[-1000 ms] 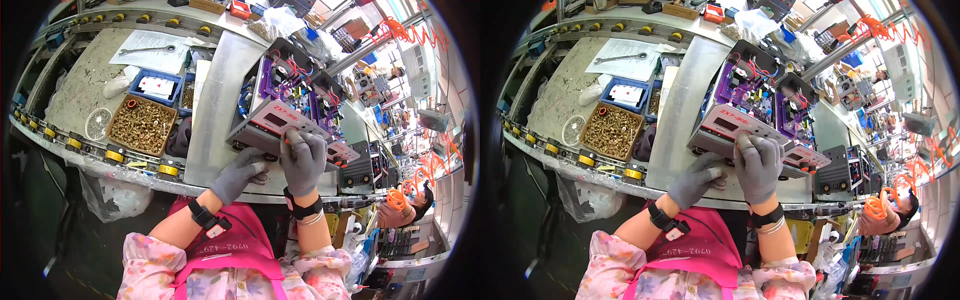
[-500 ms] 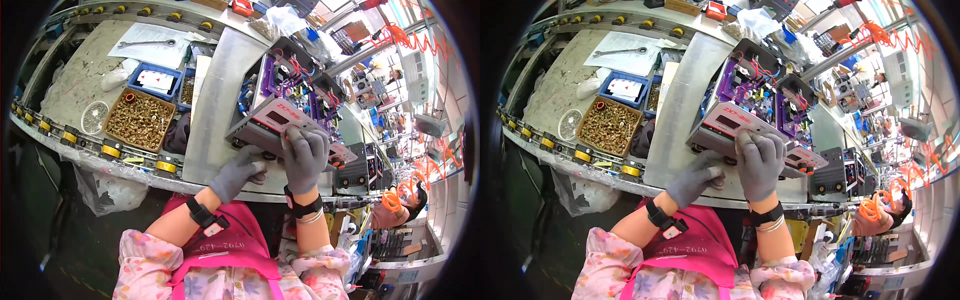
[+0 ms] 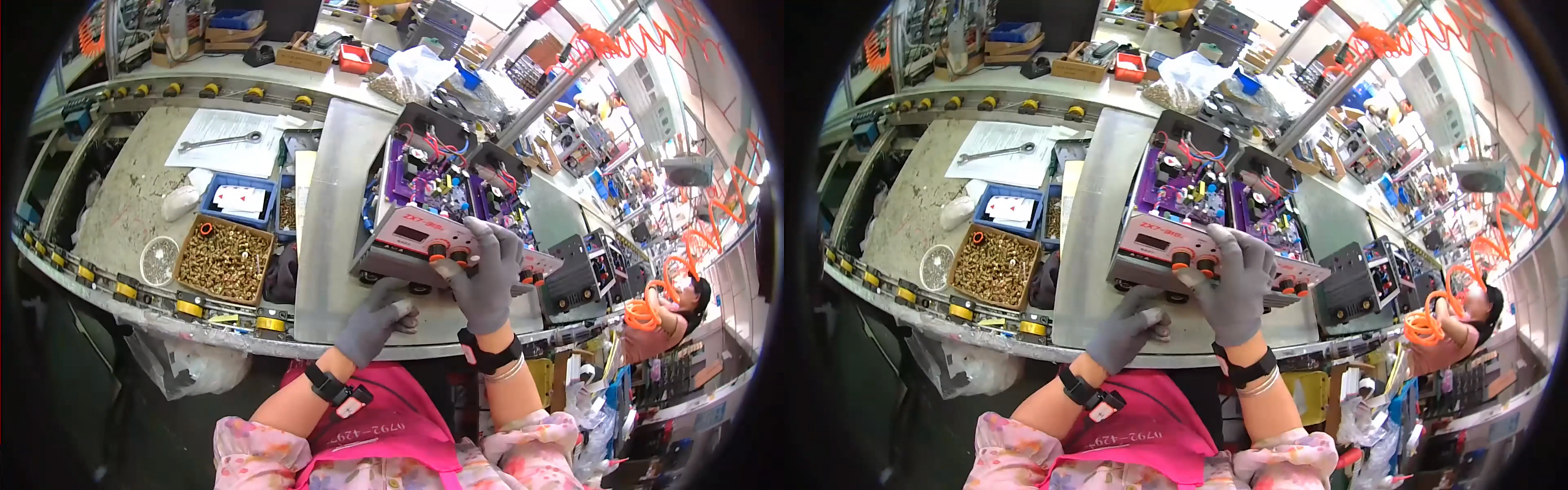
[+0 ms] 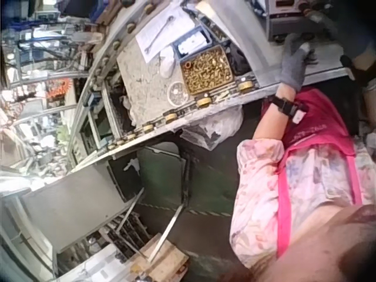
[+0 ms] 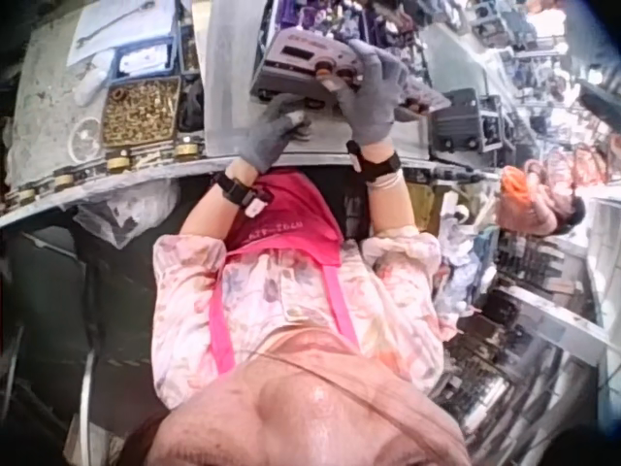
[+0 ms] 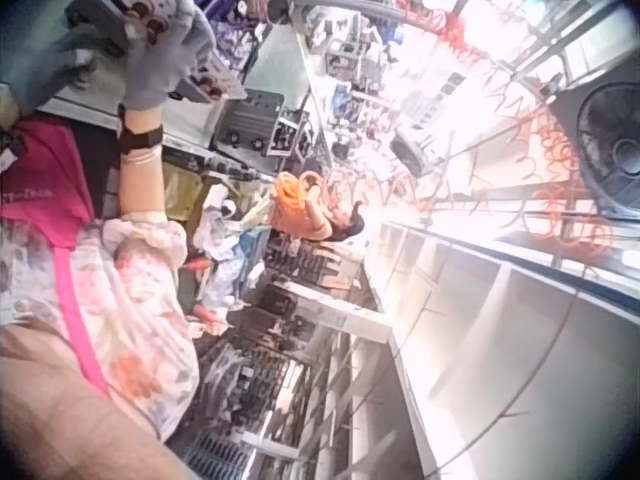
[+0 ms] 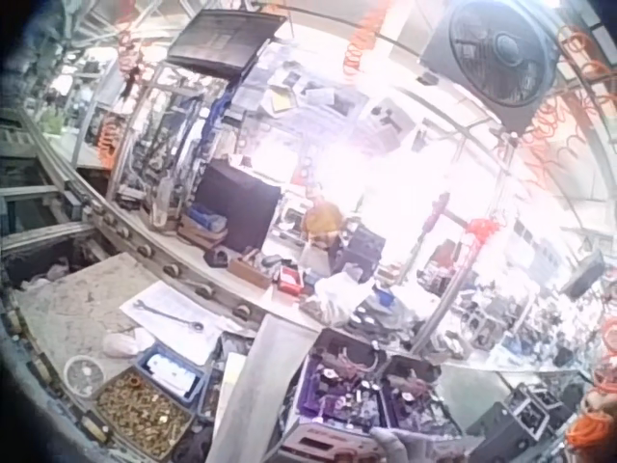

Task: Assembling the internal circuit boards and front panels of welding machines on a factory line.

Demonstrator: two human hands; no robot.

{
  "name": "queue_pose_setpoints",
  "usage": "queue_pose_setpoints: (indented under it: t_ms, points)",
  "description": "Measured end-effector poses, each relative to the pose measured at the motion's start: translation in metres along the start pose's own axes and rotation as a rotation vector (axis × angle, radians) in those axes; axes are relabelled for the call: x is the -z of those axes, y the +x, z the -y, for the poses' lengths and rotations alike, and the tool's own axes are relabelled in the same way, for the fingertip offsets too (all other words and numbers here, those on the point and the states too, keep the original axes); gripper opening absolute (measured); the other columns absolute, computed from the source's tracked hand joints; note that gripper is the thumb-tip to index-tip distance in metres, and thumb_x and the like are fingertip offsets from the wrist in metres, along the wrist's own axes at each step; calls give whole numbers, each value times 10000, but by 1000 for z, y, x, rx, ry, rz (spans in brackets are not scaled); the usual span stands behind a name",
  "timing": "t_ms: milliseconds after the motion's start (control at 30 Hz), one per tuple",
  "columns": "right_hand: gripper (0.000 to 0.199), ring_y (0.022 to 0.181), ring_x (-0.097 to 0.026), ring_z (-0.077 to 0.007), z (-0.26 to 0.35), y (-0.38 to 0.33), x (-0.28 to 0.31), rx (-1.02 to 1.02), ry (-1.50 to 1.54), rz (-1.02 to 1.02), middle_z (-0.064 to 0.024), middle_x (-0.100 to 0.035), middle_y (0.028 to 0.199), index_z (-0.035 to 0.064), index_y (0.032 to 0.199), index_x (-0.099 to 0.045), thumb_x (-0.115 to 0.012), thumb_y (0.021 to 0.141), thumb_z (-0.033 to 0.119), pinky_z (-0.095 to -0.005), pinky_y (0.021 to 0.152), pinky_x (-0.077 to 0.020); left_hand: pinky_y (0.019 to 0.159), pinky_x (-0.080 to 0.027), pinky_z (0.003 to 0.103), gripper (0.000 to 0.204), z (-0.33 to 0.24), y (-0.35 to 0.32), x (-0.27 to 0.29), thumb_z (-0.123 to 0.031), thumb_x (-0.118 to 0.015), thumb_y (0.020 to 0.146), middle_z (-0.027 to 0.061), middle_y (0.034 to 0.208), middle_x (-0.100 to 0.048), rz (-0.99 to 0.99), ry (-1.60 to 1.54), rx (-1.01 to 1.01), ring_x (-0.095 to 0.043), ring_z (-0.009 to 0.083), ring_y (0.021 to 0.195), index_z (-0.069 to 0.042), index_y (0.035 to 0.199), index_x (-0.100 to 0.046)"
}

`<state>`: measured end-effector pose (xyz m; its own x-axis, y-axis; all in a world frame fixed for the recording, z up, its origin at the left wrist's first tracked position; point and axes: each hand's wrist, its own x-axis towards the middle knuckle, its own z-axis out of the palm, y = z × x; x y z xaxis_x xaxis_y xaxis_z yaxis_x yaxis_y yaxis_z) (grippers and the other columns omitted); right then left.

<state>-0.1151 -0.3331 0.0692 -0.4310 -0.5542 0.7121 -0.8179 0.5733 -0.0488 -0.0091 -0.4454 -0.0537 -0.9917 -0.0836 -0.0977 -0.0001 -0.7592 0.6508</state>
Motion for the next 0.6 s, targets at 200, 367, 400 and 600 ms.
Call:
queue_pose_setpoints:
  t_ms: [200, 367, 400, 600]
  points:
    - [688, 1007, -503, -276, -1, 5, 6, -15, 40, 37, -63, -550, 1080, 134, 1236, -554, -826, 617, 262, -405, 869, -398, 790, -527, 376, 438, 4, 5, 0, -133, -549, 906, 99, 945, -560, 23, 1, 9, -591, 193, 844, -86, 1311, -389]
    - [708, 1030, -510, -261, -26, 3, 16, 90, 110, 143, -36, -550, 1105, 153, 1299, -523, -779, 642, 211, -401, 881, -402, 778, -512, 382, 448, 7, 4, 1, -148, -559, 898, 92, 950, -556, 16, -5, -11, -570, 189, 859, -116, 1313, -395]
    - [691, 1032, -512, -256, -30, 4, 17, 97, 113, 138, -33, -550, 1105, 154, 1295, -527, -770, 651, 213, -394, 879, -403, 783, -509, 391, 458, 8, 5, -1, -159, -564, 897, 93, 949, -557, 29, -5, -17, -570, 193, 862, -123, 1320, -393]
    - [568, 1025, -516, -260, -41, 0, 13, 169, 107, 41, -47, -561, 1103, 134, 1222, -582, -730, 703, 309, -387, 917, -409, 835, -508, 434, 528, 10, 9, -5, -171, -571, 880, 130, 1170, -560, 63, -10, -36, -588, 252, 977, -116, 1364, -366]
